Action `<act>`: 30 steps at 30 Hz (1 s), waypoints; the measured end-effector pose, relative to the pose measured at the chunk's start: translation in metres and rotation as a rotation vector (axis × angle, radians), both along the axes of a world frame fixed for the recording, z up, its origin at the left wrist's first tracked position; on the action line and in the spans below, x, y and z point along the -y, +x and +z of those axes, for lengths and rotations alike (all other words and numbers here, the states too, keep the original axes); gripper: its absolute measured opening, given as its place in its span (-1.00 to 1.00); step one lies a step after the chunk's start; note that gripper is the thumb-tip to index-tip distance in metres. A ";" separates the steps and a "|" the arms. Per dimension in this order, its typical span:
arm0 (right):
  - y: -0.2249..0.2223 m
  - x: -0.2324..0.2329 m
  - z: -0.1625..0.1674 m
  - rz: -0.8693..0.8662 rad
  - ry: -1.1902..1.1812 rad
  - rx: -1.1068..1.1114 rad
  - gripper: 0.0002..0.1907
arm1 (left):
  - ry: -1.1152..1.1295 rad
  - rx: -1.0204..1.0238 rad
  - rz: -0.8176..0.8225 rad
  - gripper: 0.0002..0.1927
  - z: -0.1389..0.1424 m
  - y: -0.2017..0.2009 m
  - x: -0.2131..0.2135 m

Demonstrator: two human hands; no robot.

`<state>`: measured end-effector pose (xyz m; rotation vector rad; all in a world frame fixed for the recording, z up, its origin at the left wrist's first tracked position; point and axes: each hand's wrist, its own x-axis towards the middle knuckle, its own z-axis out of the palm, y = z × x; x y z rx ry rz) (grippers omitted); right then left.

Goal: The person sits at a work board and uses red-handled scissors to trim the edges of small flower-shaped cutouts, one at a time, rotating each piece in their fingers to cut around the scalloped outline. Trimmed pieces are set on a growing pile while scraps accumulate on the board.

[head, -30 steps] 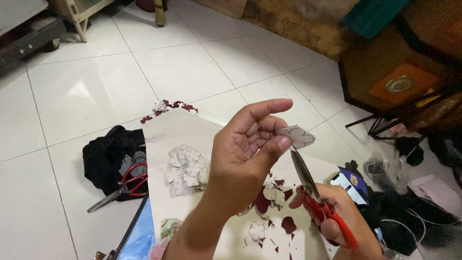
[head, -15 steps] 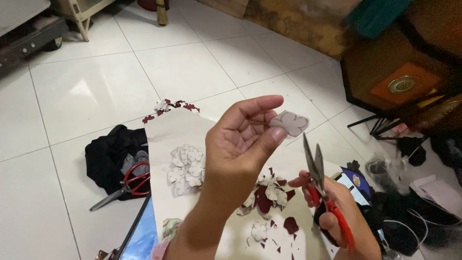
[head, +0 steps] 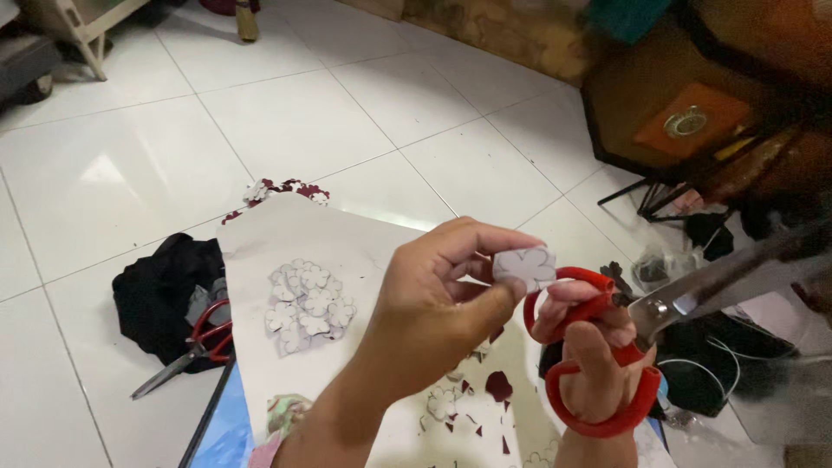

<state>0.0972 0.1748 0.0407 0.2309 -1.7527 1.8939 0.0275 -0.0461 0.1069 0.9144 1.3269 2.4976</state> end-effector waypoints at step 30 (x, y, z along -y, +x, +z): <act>-0.001 0.013 0.021 -0.018 -0.206 0.218 -0.90 | -0.074 0.087 -0.235 -0.80 -0.021 -0.005 -0.028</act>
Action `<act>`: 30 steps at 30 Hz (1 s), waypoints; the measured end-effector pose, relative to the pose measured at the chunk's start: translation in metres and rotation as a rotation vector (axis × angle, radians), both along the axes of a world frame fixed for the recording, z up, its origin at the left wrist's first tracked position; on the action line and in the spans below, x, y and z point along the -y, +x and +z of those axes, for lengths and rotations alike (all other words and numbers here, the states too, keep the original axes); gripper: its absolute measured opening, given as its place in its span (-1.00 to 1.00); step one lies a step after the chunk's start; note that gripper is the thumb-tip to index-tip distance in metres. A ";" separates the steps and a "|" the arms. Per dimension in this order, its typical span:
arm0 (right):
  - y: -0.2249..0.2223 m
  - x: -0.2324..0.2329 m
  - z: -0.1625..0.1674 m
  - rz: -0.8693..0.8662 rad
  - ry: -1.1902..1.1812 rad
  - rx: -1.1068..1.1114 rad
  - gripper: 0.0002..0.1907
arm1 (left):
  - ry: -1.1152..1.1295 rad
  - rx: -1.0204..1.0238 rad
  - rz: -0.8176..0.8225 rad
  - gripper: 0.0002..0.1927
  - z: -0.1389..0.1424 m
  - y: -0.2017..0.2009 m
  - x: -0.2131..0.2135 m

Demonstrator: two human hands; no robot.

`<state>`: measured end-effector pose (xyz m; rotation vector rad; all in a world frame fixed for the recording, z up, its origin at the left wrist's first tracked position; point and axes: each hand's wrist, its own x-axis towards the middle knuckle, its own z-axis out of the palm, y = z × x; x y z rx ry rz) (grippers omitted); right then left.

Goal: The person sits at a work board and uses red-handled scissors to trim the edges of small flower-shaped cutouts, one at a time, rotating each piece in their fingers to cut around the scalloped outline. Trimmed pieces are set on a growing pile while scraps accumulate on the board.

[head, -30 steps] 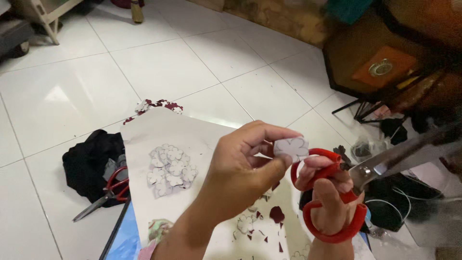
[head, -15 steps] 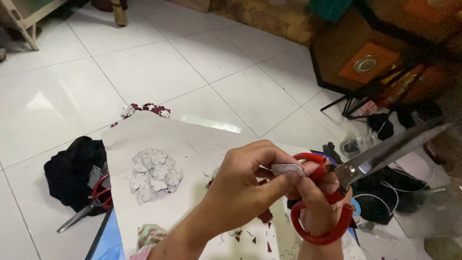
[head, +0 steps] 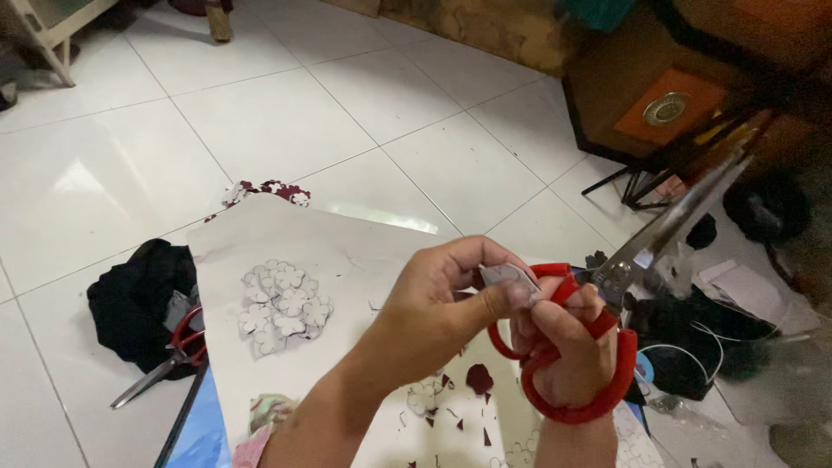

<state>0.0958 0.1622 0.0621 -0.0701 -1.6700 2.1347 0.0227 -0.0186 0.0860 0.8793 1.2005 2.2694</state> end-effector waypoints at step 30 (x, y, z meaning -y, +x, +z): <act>-0.023 0.001 -0.006 0.207 0.892 0.263 -0.02 | 0.107 0.109 0.419 -0.66 0.013 -0.028 0.049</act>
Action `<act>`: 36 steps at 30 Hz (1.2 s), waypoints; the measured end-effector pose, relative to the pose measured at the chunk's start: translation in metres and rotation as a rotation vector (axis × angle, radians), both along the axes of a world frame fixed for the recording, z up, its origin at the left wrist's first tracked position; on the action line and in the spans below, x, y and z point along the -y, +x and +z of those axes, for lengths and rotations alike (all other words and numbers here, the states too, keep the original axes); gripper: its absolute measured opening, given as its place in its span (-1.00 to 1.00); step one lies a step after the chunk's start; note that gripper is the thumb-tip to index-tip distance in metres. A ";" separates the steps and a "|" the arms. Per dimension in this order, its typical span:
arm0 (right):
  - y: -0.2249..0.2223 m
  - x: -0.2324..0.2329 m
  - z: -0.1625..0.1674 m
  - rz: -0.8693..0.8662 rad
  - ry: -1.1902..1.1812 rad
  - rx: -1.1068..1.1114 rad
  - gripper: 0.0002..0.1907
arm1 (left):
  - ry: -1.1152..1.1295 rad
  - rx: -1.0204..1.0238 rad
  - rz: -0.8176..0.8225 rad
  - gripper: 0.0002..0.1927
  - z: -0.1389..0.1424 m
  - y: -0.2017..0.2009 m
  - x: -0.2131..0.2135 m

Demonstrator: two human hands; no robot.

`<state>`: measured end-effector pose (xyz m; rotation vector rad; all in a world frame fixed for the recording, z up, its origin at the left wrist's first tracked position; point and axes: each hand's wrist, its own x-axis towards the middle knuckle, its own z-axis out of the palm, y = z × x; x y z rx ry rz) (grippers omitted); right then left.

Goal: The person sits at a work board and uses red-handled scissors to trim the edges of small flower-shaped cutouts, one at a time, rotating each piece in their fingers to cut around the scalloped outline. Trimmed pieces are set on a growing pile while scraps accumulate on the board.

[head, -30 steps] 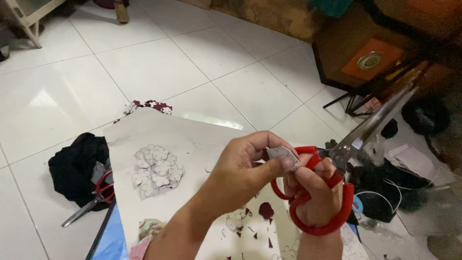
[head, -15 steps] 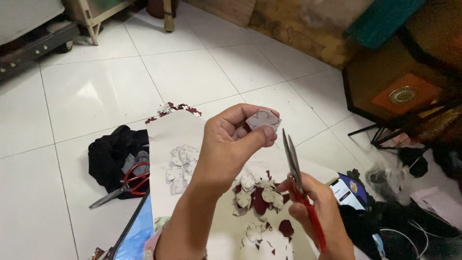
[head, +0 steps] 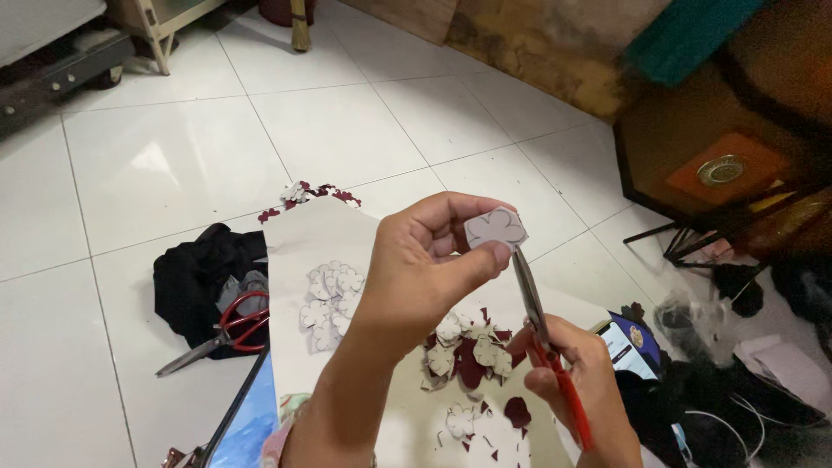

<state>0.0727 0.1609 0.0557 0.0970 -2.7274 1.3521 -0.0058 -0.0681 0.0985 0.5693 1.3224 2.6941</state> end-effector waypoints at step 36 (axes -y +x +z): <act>-0.016 -0.026 -0.022 0.068 0.127 -0.035 0.01 | -0.058 -0.011 -0.007 -0.68 -0.002 -0.006 -0.002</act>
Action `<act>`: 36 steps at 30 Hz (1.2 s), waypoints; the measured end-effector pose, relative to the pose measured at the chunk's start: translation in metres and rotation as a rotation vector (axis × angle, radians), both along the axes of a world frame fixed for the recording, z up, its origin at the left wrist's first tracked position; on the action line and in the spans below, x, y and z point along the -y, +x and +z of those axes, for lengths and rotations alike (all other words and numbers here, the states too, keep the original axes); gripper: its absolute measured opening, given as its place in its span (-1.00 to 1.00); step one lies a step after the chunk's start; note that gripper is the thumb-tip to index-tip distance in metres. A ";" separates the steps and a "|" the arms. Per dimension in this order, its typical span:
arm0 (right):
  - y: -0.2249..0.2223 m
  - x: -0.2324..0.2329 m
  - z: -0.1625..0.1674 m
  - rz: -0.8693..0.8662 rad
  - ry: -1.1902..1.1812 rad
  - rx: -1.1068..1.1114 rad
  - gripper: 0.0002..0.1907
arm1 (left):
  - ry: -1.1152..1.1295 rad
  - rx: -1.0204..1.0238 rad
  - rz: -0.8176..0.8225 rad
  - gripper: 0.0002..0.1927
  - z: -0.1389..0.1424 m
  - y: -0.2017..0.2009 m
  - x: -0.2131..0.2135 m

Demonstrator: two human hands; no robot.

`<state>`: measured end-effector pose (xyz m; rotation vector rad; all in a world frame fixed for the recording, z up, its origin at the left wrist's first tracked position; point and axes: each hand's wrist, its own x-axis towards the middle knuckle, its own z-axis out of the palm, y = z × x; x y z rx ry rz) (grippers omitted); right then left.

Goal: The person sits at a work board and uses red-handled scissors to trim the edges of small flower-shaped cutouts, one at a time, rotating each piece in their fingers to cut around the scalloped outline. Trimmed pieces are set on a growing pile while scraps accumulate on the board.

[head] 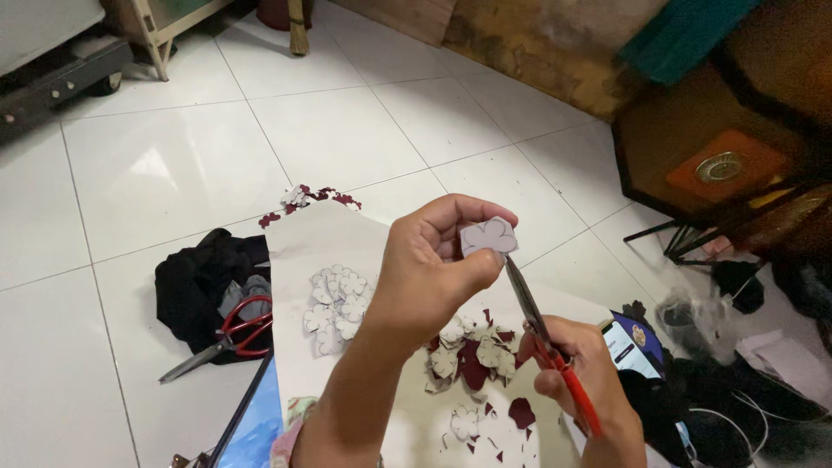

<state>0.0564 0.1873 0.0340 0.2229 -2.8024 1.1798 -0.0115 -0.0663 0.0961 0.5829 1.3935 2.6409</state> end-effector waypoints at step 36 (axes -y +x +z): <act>0.029 0.023 0.000 -0.045 -1.004 -0.308 -0.68 | -0.199 -0.036 -0.361 -0.75 0.012 0.032 -0.023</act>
